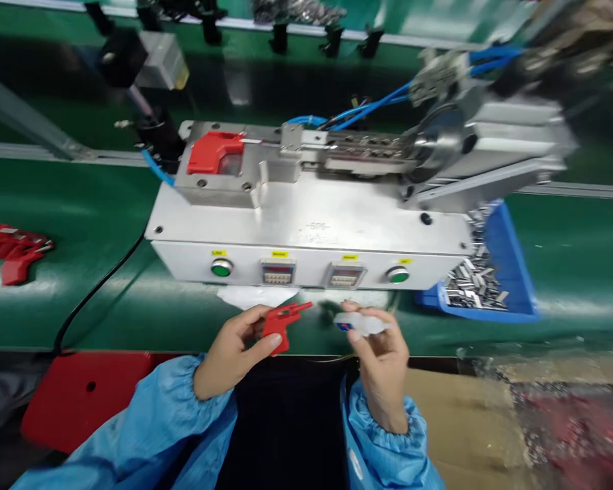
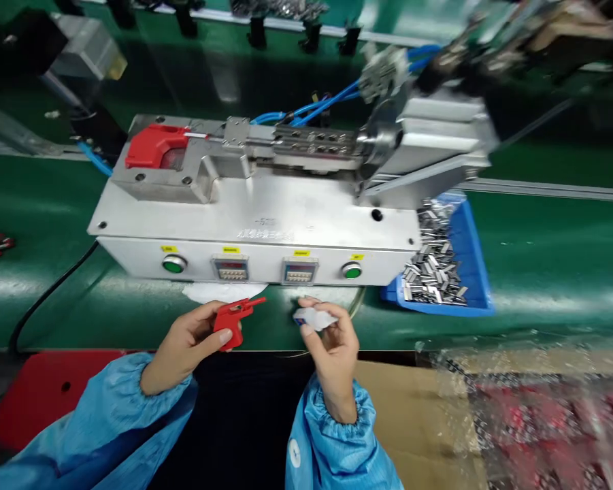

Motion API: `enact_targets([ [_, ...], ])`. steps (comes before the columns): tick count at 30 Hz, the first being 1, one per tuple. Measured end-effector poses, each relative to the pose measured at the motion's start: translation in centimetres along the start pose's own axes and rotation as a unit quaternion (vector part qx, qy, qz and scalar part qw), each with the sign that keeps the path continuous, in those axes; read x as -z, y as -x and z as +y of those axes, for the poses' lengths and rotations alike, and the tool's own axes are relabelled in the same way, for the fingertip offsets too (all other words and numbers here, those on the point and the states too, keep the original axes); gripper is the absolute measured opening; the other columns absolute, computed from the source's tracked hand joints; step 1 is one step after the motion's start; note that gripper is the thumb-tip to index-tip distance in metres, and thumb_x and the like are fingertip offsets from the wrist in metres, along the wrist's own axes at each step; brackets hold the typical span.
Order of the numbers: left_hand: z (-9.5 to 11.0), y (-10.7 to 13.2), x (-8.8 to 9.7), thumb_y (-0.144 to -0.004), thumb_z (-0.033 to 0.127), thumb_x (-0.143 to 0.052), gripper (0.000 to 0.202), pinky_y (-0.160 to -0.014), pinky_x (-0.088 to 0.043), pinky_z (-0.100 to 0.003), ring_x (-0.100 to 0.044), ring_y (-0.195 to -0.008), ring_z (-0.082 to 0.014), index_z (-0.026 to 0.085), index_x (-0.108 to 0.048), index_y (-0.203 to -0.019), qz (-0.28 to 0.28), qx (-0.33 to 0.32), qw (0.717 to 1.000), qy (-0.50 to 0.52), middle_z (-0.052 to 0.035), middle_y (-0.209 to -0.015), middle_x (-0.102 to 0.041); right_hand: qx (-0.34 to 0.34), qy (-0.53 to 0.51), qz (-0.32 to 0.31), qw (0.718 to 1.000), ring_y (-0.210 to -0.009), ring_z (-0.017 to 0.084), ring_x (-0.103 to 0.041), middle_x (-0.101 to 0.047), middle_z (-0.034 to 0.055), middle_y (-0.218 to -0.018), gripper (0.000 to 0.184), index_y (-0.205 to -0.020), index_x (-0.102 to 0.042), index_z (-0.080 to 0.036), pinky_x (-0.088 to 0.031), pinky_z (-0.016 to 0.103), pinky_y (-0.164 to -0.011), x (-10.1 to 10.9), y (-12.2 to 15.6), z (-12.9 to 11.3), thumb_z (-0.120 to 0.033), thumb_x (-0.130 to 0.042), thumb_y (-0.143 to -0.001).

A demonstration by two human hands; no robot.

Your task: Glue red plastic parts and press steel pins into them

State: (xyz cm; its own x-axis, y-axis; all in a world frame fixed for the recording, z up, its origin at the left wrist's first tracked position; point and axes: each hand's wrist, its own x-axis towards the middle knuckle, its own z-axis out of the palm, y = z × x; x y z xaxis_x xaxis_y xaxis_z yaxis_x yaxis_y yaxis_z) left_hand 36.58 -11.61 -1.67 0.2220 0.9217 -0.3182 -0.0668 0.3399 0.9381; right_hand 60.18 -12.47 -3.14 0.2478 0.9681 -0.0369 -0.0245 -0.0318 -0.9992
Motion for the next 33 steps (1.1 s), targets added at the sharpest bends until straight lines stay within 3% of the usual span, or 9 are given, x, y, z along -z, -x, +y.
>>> enact_targets([
  [5, -2.2, 0.6, 3.6, -0.085, 0.057, -0.084, 0.064, -0.071, -0.06, -0.029, -0.071, -0.085, -0.0227, 0.023, -0.064, -0.136, 0.034, 0.08, 0.996, -0.024, -0.0093, -0.109, -0.079, 0.061, 0.178, -0.009, 0.982, -0.105, 0.025, -0.072, -0.073, 0.0083, -0.108, 0.013, -0.103, -0.069, -0.023, -0.059, 0.04, -0.096, 1.2, 0.3, 1.4, -0.029, -0.071, -0.092],
  [8, -3.7, 0.0, 5.4, -0.087, 0.056, -0.082, 0.067, -0.064, -0.055, -0.027, -0.068, -0.084, -0.0222, 0.023, -0.059, -0.141, 0.047, 0.091, 0.994, -0.024, -0.0107, -0.118, -0.077, 0.098, 0.26, -0.014, 0.961, -0.107, 0.026, -0.073, -0.075, 0.0086, -0.11, 0.019, -0.113, -0.07, -0.023, -0.06, 0.04, -0.096, 2.1, 0.7, 1.5, -0.031, -0.069, -0.096],
  [12, -5.0, -0.9, 5.6, -0.084, 0.062, -0.082, 0.063, -0.054, -0.045, -0.025, -0.061, -0.068, -0.018, 0.023, -0.063, -0.13, 0.058, 0.034, 0.998, 0.014, -0.0095, -0.106, -0.078, 0.182, 0.338, 0.013, 0.923, -0.109, 0.03, -0.075, -0.075, 0.0105, -0.122, 0.042, -0.133, -0.067, -0.025, -0.065, 0.042, -0.089, 4.2, 1.0, 0.5, -0.041, -0.075, -0.095],
  [16, -5.9, -2.5, 4.6, -0.087, 0.061, -0.08, 0.05, -0.061, -0.047, -0.026, -0.061, -0.07, -0.0168, 0.025, -0.067, -0.119, 0.069, -0.04, 0.996, 0.051, -0.0075, -0.108, -0.077, 0.278, 0.349, 0.031, 0.895, -0.087, 0.025, -0.076, -0.077, 0.0074, -0.109, 0.021, -0.117, -0.074, -0.027, -0.064, 0.033, -0.07, 4.6, -1.7, -3.5, -0.036, -0.069, -0.099],
  [20, -6.5, -3.1, 4.0, -0.084, 0.059, -0.084, 0.047, -0.074, -0.051, -0.029, -0.066, -0.085, -0.0215, 0.025, -0.065, -0.11, 0.039, -0.067, 0.994, 0.08, -0.005, -0.1, -0.075, 0.39, 0.316, -0.102, 0.859, -0.09, 0.023, -0.074, -0.075, 0.0059, -0.101, 0.008, -0.108, -0.072, -0.026, -0.061, 0.032, -0.074, -1.0, -6.2, -10.7, -0.028, -0.066, -0.103],
  [24, -7.0, -3.6, 4.1, -0.081, 0.064, -0.084, 0.053, -0.077, -0.048, -0.031, -0.065, -0.083, -0.0211, 0.023, -0.062, -0.105, 0.014, -0.099, 0.992, 0.077, -0.0044, -0.093, -0.073, 0.423, 0.402, -0.282, 0.762, -0.099, 0.024, -0.069, -0.072, 0.0082, -0.108, 0.017, -0.117, -0.071, -0.022, -0.057, 0.036, -0.083, -10.0, -12.8, -15.7, -0.02, -0.059, -0.104],
  [28, -7.9, -4.8, 4.4, -0.08, 0.068, -0.083, 0.055, -0.075, -0.045, -0.031, -0.061, -0.079, -0.0196, 0.024, -0.062, -0.104, -0.013, -0.124, 0.99, 0.072, -0.0036, -0.089, -0.07, 0.353, 0.589, -0.304, 0.66, -0.102, 0.025, -0.066, -0.067, 0.0113, -0.11, 0.018, -0.113, -0.073, -0.017, -0.05, 0.033, -0.082, -17.1, -18.5, -17.8, -0.013, -0.06, -0.101],
  [30, -8.6, -5.5, 4.4, -0.077, 0.071, -0.084, 0.057, -0.072, -0.044, -0.03, -0.059, -0.076, -0.0183, 0.025, -0.062, -0.102, -0.022, -0.133, 0.987, 0.088, -0.0031, -0.089, -0.07, 0.351, 0.612, -0.307, 0.639, -0.094, 0.023, -0.066, -0.066, 0.0099, -0.103, 0.012, -0.102, -0.075, -0.017, -0.048, 0.031, -0.074, -18.9, -19.9, -18.2, -0.011, -0.065, -0.097],
  [33, -9.4, -6.4, 4.3, -0.07, 0.073, -0.089, 0.062, -0.066, -0.038, -0.027, -0.053, -0.07, -0.015, 0.025, -0.061, -0.098, -0.03, -0.136, 0.984, 0.109, -0.0019, -0.085, -0.069, 0.369, 0.62, -0.307, 0.621, -0.094, 0.023, -0.064, -0.066, 0.0093, -0.102, 0.008, -0.089, -0.074, -0.017, -0.046, 0.031, -0.072, -19.6, -20.4, -18.3, -0.009, -0.073, -0.092],
])
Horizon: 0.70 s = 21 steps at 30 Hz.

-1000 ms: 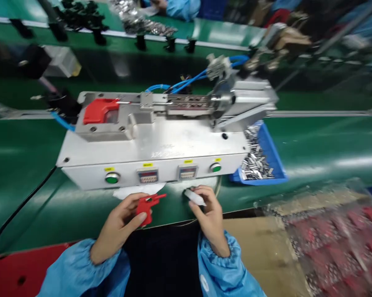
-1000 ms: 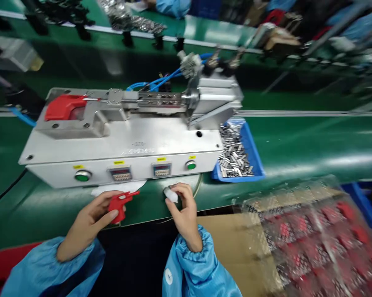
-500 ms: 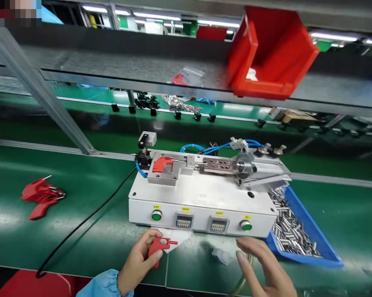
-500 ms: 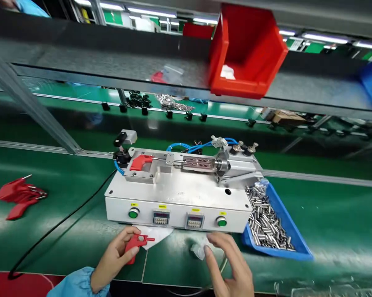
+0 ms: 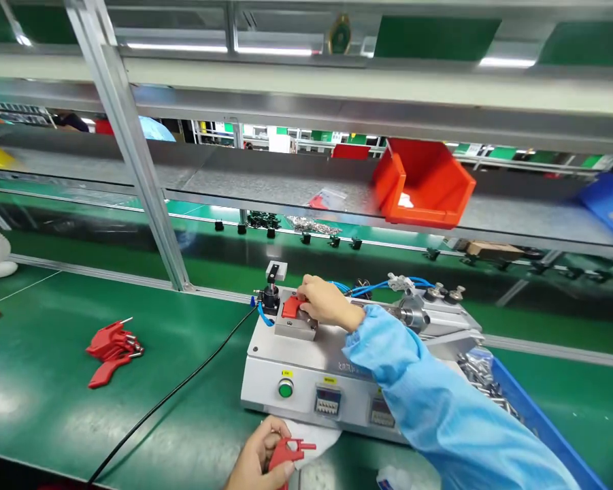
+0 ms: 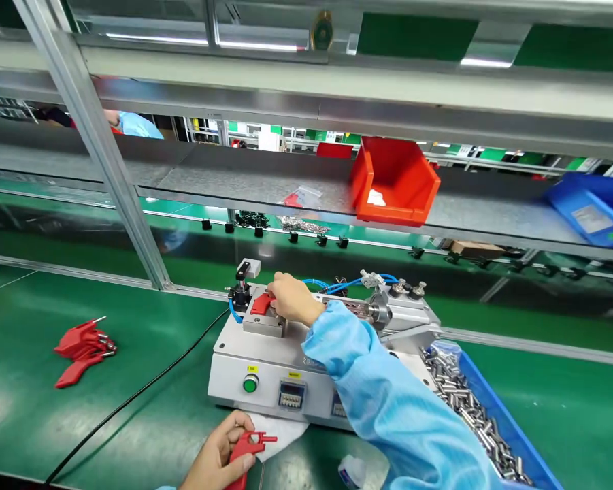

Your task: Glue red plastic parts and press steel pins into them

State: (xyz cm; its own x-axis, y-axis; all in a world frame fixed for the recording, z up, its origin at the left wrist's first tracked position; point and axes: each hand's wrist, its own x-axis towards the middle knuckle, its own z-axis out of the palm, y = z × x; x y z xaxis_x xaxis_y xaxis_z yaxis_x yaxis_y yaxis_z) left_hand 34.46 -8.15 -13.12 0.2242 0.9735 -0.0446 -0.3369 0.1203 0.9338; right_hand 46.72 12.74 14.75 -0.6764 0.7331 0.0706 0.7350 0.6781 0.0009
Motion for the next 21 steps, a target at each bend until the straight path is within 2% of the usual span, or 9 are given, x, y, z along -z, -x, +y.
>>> enact_targets([
  [3, -0.4, -0.2, 0.1, -0.07, 0.072, -0.09, 0.063, -0.066, -0.037, -0.026, -0.052, -0.069, -0.0136, 0.023, -0.06, -0.095, -0.016, 0.008, 1.0, 0.009, -0.002, -0.082, -0.069, 0.002, 0.007, 0.021, 1.0, -0.097, 0.023, -0.061, -0.065, 0.0092, -0.105, 0.008, -0.089, -0.072, -0.017, -0.047, 0.033, -0.077, -0.2, 0.6, 0.0, -0.01, -0.075, -0.092],
  [8, 0.7, 0.1, -0.2, -0.075, 0.067, -0.089, 0.058, -0.072, -0.046, -0.027, -0.062, -0.074, -0.0158, 0.021, -0.064, -0.1, -0.011, 0.013, 1.0, 0.024, -0.0048, -0.088, -0.073, -0.062, -0.013, 0.104, 0.993, -0.105, 0.025, -0.059, -0.061, 0.0119, -0.113, 0.011, -0.105, -0.067, -0.016, -0.05, 0.037, -0.089, 1.3, 2.7, 0.2, -0.011, -0.057, -0.103],
  [10, 1.2, 0.3, -0.4, -0.076, 0.066, -0.089, 0.057, -0.077, -0.05, -0.029, -0.066, -0.078, -0.018, 0.021, -0.065, -0.101, 0.001, 0.008, 0.999, 0.035, -0.0058, -0.09, -0.074, -0.067, -0.035, 0.116, 0.99, -0.105, 0.024, -0.061, -0.061, 0.0108, -0.114, 0.01, -0.106, -0.066, -0.017, -0.05, 0.036, -0.09, 2.4, 4.9, 0.7, -0.012, -0.057, -0.103],
  [13, 1.4, 0.6, -0.7, -0.078, 0.065, -0.088, 0.056, -0.079, -0.054, -0.03, -0.07, -0.082, -0.0203, 0.021, -0.066, -0.104, 0.029, 0.004, 0.999, 0.037, -0.0076, -0.093, -0.075, -0.019, -0.075, 0.084, 0.993, -0.096, 0.022, -0.063, -0.064, 0.0073, -0.109, 0.007, -0.099, -0.064, -0.019, -0.051, 0.034, -0.084, 2.7, 9.6, 1.9, -0.013, -0.061, -0.101],
  [15, 1.2, 0.8, -0.8, -0.082, 0.067, -0.084, 0.055, -0.068, -0.053, -0.028, -0.067, -0.068, -0.0164, 0.02, -0.066, -0.107, 0.039, 0.01, 0.999, 0.025, -0.0082, -0.095, -0.075, -0.016, -0.066, 0.058, 0.996, -0.093, 0.022, -0.064, -0.066, 0.0074, -0.105, 0.009, -0.096, -0.064, -0.019, -0.051, 0.034, -0.081, 1.7, 12.7, 2.4, -0.011, -0.061, -0.099],
  [17, 0.9, 1.1, -0.7, -0.086, 0.069, -0.078, 0.056, -0.056, -0.047, -0.025, -0.057, -0.053, -0.0111, 0.02, -0.064, -0.111, 0.042, 0.017, 0.999, 0.01, -0.0072, -0.093, -0.074, -0.05, -0.025, 0.036, 0.998, -0.091, 0.024, -0.064, -0.067, 0.0089, -0.101, 0.011, -0.093, -0.065, -0.018, -0.051, 0.035, -0.08, -0.2, 14.9, 2.4, -0.009, -0.061, -0.097],
  [19, 0.6, 1.5, -0.6, -0.088, 0.07, -0.074, 0.058, -0.051, -0.044, -0.024, -0.052, -0.049, -0.0093, 0.021, -0.064, -0.116, 0.054, 0.017, 0.998, -0.008, -0.0054, -0.089, -0.072, -0.082, 0.007, 0.022, 0.996, -0.091, 0.025, -0.065, -0.068, 0.0108, -0.1, 0.01, -0.093, -0.066, -0.016, -0.051, 0.037, -0.079, -2.2, 16.4, 2.1, -0.009, -0.061, -0.096],
  [21, 0.6, 1.9, -0.4, -0.087, 0.07, -0.076, 0.06, -0.053, -0.046, -0.024, -0.052, -0.051, -0.0103, 0.021, -0.063, -0.119, 0.077, 0.015, 0.996, -0.04, -0.0045, -0.088, -0.071, -0.091, 0.007, 0.032, 0.995, -0.094, 0.026, -0.066, -0.07, 0.0127, -0.104, 0.009, -0.1, -0.068, -0.015, -0.053, 0.037, -0.082, -3.6, 17.5, 1.9, -0.011, -0.06, -0.098],
])
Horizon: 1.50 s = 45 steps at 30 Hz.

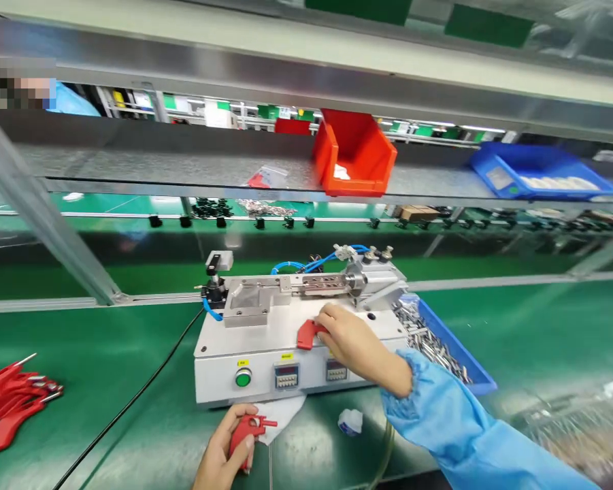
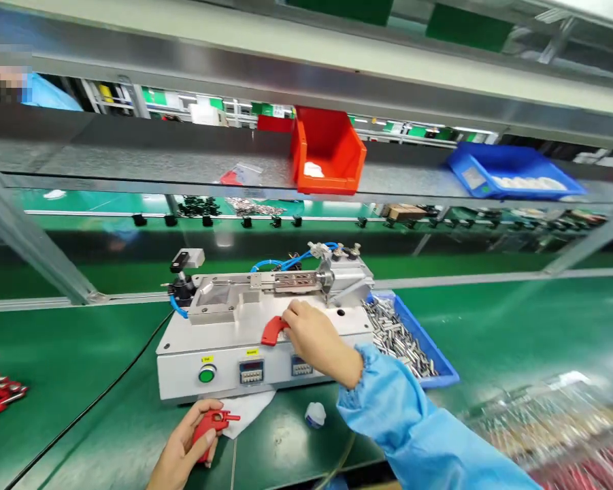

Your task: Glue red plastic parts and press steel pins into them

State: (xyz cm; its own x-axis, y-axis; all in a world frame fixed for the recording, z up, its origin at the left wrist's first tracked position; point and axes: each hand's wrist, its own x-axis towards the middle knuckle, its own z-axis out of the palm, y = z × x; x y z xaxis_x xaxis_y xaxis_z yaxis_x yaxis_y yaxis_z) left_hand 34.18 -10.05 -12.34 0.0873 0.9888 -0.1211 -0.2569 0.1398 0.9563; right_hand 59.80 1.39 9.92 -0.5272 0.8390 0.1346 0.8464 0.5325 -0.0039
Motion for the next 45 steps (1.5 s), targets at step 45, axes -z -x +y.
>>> enact_targets([
  [45, 1.4, 0.8, 1.3, -0.091, 0.061, -0.073, 0.051, -0.075, -0.057, -0.033, -0.067, -0.08, -0.0232, 0.021, -0.069, -0.122, -0.078, 0.053, 0.991, -0.095, -0.012, -0.104, -0.078, -0.161, -0.551, 0.091, 0.814, -0.071, 0.019, -0.073, -0.072, 0.0028, -0.078, 0.048, -0.092, -0.068, -0.019, -0.06, 0.032, -0.071, 8.1, 2.1, 3.6, -0.054, -0.094, -0.073],
])
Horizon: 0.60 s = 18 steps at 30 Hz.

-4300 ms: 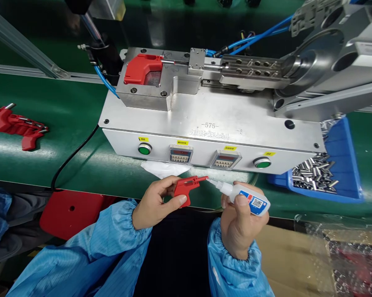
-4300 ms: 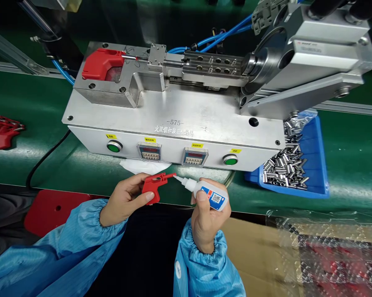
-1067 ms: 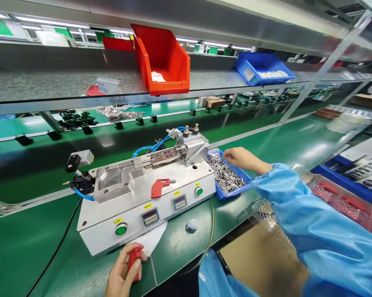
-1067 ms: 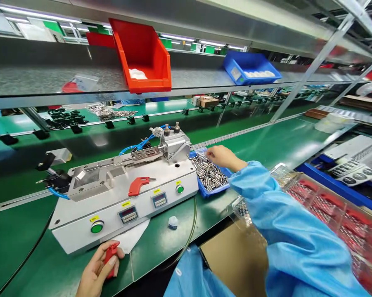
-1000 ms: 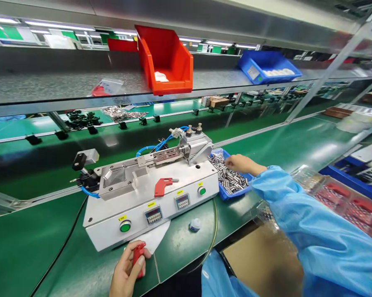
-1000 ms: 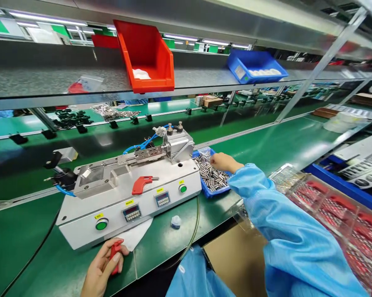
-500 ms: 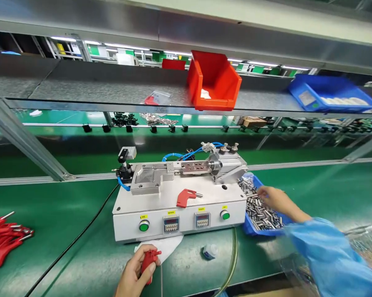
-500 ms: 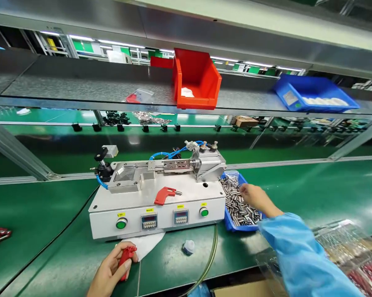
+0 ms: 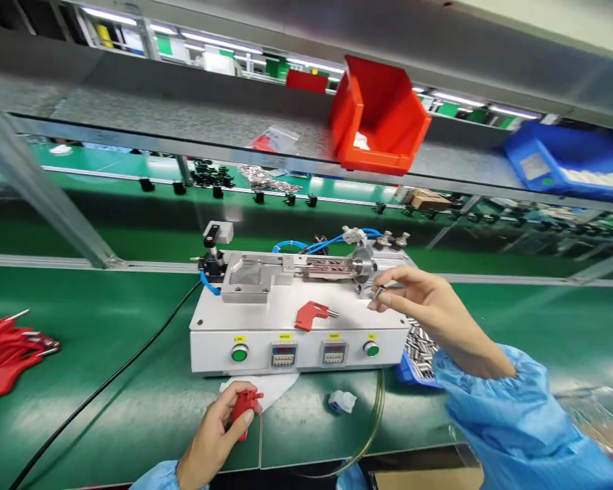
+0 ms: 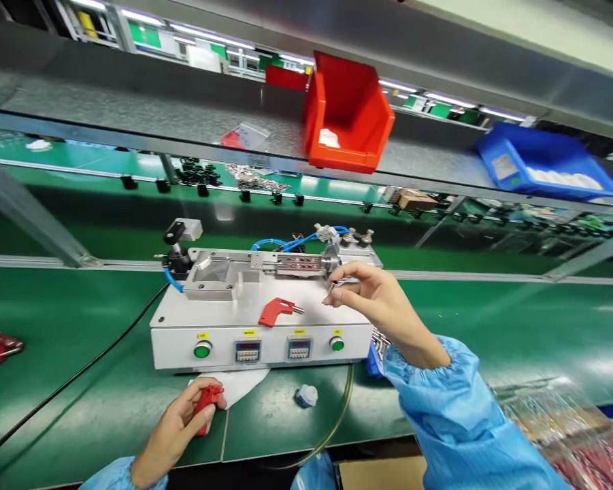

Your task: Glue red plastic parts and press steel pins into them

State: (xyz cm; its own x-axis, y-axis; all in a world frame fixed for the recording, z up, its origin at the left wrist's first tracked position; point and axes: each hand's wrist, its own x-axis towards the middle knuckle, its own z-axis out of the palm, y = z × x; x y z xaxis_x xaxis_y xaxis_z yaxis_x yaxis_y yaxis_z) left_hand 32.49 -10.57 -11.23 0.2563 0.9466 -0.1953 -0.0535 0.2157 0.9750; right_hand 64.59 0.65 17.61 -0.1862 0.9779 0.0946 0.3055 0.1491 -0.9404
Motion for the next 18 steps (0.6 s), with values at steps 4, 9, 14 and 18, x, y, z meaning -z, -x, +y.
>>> enact_targets([
  [4, 1.5, -0.2, -1.0, -0.092, 0.057, -0.074, 0.044, -0.077, -0.055, -0.032, -0.067, -0.081, -0.0213, 0.021, -0.069, -0.116, 0.02, -0.021, 0.999, 0.024, -0.0096, -0.099, -0.077, 0.04, 0.087, -0.074, 0.993, -0.076, 0.022, -0.073, -0.074, 0.0059, -0.088, 0.039, -0.096, -0.068, -0.02, -0.061, 0.035, -0.073, -2.6, -3.5, 0.0, -0.053, -0.084, -0.083],
  [9, 2.4, -0.6, -1.1, -0.089, 0.06, -0.075, 0.049, -0.067, -0.052, -0.029, -0.063, -0.071, -0.0176, 0.02, -0.064, -0.115, 0.031, -0.039, 0.998, 0.044, -0.0092, -0.095, -0.075, 0.21, 0.285, -0.079, 0.932, -0.084, 0.021, -0.071, -0.076, 0.005, -0.089, 0.007, -0.09, -0.069, -0.019, -0.057, 0.033, -0.082, -8.6, -9.7, 0.2, -0.021, -0.062, -0.091],
  [14, 2.4, -0.7, -1.1, -0.094, 0.064, -0.069, 0.049, -0.063, -0.05, -0.028, -0.057, -0.061, -0.0122, 0.022, -0.053, -0.113, 0.035, -0.052, 0.996, 0.067, -0.0101, -0.101, -0.075, 0.227, 0.467, -0.107, 0.848, -0.088, 0.022, -0.068, -0.076, 0.0069, -0.096, 0.017, -0.093, -0.072, -0.018, -0.048, 0.03, -0.076, -13.2, -13.8, 0.5, -0.008, -0.058, -0.093],
  [18, 2.8, -0.6, -1.0, -0.095, 0.064, -0.067, 0.047, -0.064, -0.049, -0.028, -0.058, -0.062, -0.0128, 0.022, -0.054, -0.11, 0.024, -0.049, 0.997, 0.056, -0.0109, -0.102, -0.077, 0.237, 0.527, -0.12, 0.807, -0.098, 0.028, -0.065, -0.073, 0.0125, -0.1, 0.026, -0.089, -0.076, -0.017, -0.048, 0.034, -0.077, -13.1, -13.6, 1.4, -0.011, -0.053, -0.098],
])
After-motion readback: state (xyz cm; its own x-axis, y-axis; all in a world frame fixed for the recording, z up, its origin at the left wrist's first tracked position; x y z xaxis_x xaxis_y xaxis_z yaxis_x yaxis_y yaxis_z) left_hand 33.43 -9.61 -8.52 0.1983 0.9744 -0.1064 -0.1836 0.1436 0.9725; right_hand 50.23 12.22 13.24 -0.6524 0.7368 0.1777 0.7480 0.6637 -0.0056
